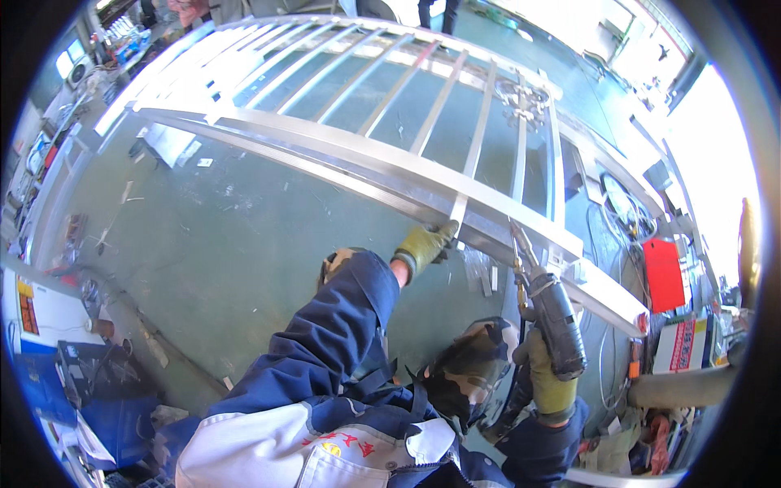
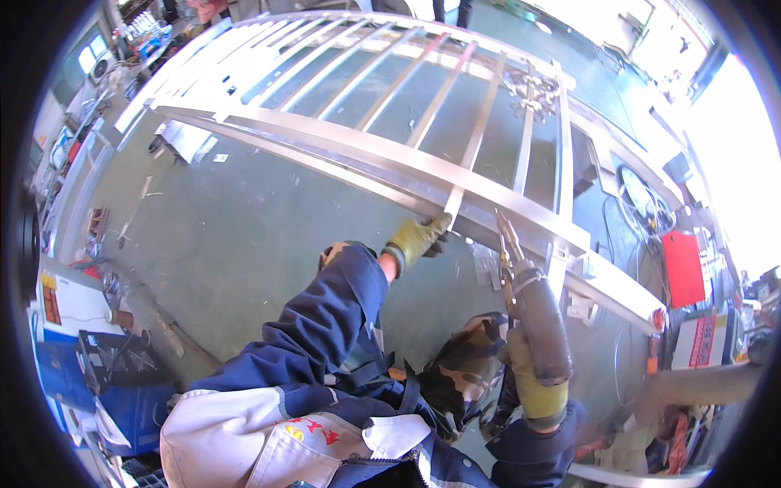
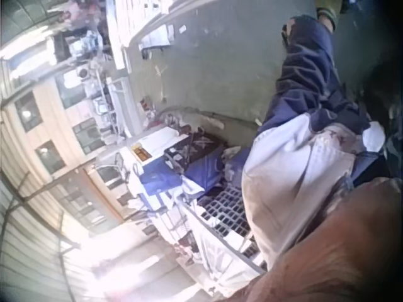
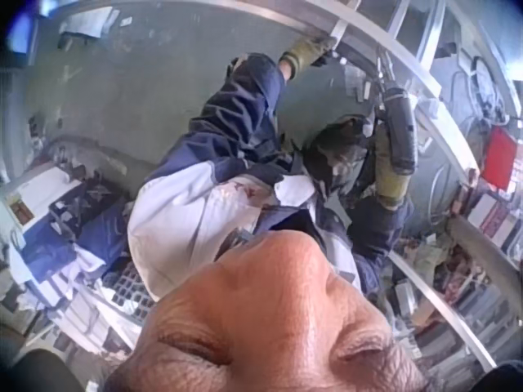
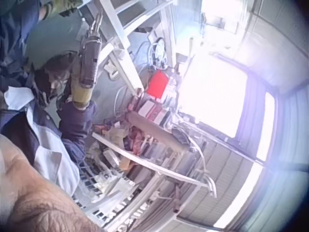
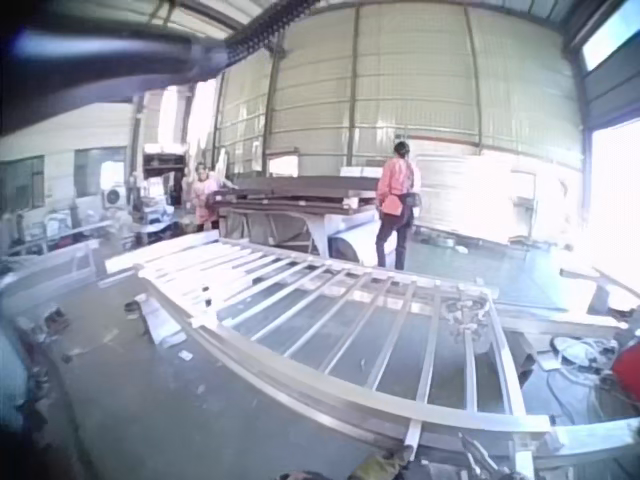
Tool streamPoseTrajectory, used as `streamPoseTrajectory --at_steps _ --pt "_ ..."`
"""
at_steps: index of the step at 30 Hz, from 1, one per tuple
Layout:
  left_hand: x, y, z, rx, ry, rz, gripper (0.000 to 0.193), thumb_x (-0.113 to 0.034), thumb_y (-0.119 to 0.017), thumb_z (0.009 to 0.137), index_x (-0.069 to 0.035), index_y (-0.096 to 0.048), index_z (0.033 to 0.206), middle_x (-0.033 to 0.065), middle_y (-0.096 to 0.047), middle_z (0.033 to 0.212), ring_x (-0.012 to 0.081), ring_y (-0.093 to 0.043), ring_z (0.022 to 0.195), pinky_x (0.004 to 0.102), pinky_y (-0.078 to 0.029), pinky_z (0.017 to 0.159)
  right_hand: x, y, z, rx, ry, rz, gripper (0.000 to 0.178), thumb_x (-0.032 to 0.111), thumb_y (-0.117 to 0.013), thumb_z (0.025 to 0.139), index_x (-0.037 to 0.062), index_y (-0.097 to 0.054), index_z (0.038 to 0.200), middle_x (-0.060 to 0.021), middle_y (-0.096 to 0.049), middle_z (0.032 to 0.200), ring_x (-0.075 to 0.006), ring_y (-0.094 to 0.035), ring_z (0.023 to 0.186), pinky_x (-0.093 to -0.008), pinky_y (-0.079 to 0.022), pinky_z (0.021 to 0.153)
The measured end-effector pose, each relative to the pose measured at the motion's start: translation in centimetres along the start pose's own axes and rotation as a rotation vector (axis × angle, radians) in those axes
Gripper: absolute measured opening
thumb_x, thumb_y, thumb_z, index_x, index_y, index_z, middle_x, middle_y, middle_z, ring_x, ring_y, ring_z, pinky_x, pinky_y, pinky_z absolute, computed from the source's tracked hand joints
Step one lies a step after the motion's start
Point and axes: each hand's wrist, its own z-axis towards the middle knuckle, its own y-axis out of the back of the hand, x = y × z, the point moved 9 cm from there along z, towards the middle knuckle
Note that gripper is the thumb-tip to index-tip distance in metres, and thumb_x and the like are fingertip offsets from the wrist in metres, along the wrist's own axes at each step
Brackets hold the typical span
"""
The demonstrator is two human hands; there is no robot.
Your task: The person uses a miter saw to cut aluminum profiles, then positions and welds small metal pieces onto a large aluminum frame structure using a handheld welding torch. The person moves between the saw and the frame, handling cut pieces and welding them into place.
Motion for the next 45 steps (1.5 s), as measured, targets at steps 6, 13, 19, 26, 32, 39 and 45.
streamPoseTrajectory --at_steps 6,13,19,26,32,39,45 --pt "0.8 -0.2 -0.1 0.000 -0.016 -0.096 0.044 -0.048 -0.066 0.099 -0.005 -0.071 0.094 0.0033 -0.065 0.071 0.0120 -0.059 0.053 0.0295 -0.048 0.048 -3.1 -2.5 1.0 -0.034 0.201 0.043 0.021 0.020 -0.070 0.097 0.0037 -0.068 0.111 -0.0034 -0.065 0.079 -0.0122 -0.059 0.071 -0.0312 -0.047 0.063" --pt "0.0 -0.1 -1.0 -0.085 0.025 0.005 0.046 -0.049 -0.065 0.101 -0.004 -0.070 0.092 0.0028 -0.064 0.068 0.0119 -0.056 0.050 0.0285 -0.048 0.049 -4.8 -2.3 2.3 0.023 0.190 -0.049 0.036 0.023 -0.065 0.099 0.0018 -0.066 0.128 -0.0118 -0.065 0.112 -0.0225 -0.059 0.102 -0.0367 -0.044 0.089" --pt "0.8 -0.3 -0.9 -0.005 0.008 -0.045 0.040 -0.044 -0.069 0.100 -0.006 -0.071 0.111 -0.0002 -0.066 0.081 0.0067 -0.058 0.062 0.0233 -0.048 0.054 -8.1 -2.3 3.6 0.013 0.019 0.046 0.035 0.031 -0.066 0.100 0.0023 -0.067 0.120 -0.0085 -0.067 0.097 -0.0192 -0.063 0.086 -0.0345 -0.048 0.076" --pt "0.6 0.9 -3.8 -0.046 0.242 -0.171 0.036 -0.041 -0.069 0.100 -0.006 -0.070 0.108 -0.0011 -0.064 0.081 0.0062 -0.057 0.065 0.0216 -0.047 0.057 -7.1 0.6 7.1 0.154 -0.348 -0.130 0.036 0.038 -0.056 0.104 0.0052 -0.070 0.099 -0.0020 -0.065 0.073 -0.0106 -0.055 0.061 -0.0283 -0.042 0.058" --pt "0.9 0.2 -4.9 -0.180 0.445 -0.212 0.034 -0.041 -0.071 0.098 -0.007 -0.069 0.099 -0.0010 -0.063 0.076 0.0067 -0.055 0.058 0.0223 -0.045 0.053 -2.3 5.4 11.5 0.247 -0.388 -0.213 0.016 0.014 -0.061 0.098 0.0029 -0.072 0.093 -0.0084 -0.070 0.082 -0.0199 -0.068 0.075 -0.0349 -0.053 0.068" --pt "0.8 0.5 -5.5 -0.300 0.615 -0.087 0.038 -0.048 -0.071 0.097 -0.010 -0.069 0.095 -0.0016 -0.064 0.071 0.0084 -0.056 0.051 0.0252 -0.044 0.047 7.3 10.1 17.9 0.250 -0.196 -0.310 0.027 0.022 -0.054 0.107 0.0035 -0.070 0.094 -0.0017 -0.062 0.069 -0.0120 -0.057 0.060 -0.0311 -0.045 0.058" --pt "1.0 0.0 -6.0 -0.314 0.767 -0.101 0.035 -0.045 -0.068 0.099 -0.011 -0.068 0.106 -0.0018 -0.066 0.075 0.0086 -0.057 0.053 0.0252 -0.046 0.047 11.7 13.2 24.3 0.312 -0.392 -0.223 0.043 -0.008 -0.054 0.097 -0.0026 -0.056 0.140 -0.0113 -0.067 0.114 -0.0112 -0.062 0.070 -0.0253 -0.050 0.064"
